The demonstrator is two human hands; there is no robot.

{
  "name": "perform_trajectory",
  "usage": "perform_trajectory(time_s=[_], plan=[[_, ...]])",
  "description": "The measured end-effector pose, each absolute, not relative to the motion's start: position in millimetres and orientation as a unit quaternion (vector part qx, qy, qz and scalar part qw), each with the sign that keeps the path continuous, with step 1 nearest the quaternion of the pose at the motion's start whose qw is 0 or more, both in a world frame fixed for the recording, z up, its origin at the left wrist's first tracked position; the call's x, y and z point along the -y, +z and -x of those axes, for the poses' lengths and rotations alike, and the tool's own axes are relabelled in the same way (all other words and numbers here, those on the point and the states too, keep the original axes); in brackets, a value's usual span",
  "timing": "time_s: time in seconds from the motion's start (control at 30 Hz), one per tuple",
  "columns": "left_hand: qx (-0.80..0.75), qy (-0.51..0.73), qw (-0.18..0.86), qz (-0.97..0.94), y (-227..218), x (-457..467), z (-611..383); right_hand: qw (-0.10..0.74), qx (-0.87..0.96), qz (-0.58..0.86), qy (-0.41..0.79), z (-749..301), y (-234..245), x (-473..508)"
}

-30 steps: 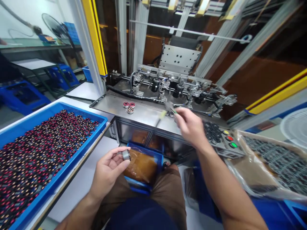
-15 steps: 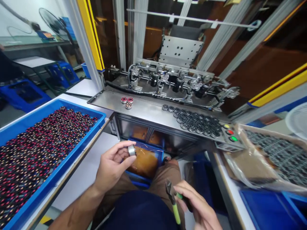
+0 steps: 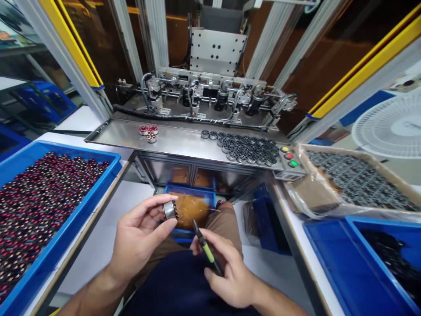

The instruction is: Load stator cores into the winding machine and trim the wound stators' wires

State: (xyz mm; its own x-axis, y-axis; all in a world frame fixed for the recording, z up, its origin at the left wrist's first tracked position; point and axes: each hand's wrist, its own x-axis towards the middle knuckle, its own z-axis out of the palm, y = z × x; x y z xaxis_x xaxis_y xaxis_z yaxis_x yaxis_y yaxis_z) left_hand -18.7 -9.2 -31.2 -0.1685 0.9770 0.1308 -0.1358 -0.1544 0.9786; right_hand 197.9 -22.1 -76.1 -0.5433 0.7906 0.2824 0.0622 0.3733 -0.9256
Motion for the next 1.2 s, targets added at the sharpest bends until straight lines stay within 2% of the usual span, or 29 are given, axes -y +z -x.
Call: perform_trajectory(time_s=[0.1,0.37,0.87,1.2], plan=[[-0.452,0.605,0.468,-0.459,-30.5,9.6,15.3,0.382,0.757,0.273,0.455,-190.5,-66.4,10.8],[-0.460,0.595,0.471,-0.461,-27.6,8.6,11.0,0.406,0.746,0.220,0.480,-183.9,-71.6,5.7],[-0.436,0.606,0.495,-0.444,-36.1,7.6,16.0,0.417,0.751,0.260,0.441,-188.2,-78.0,5.5],[-0.473,0.606,0.390,-0.507,-28.9,14.4,10.9,0.422,0.762,0.230,0.434,-181.7,-69.2,4.1]])
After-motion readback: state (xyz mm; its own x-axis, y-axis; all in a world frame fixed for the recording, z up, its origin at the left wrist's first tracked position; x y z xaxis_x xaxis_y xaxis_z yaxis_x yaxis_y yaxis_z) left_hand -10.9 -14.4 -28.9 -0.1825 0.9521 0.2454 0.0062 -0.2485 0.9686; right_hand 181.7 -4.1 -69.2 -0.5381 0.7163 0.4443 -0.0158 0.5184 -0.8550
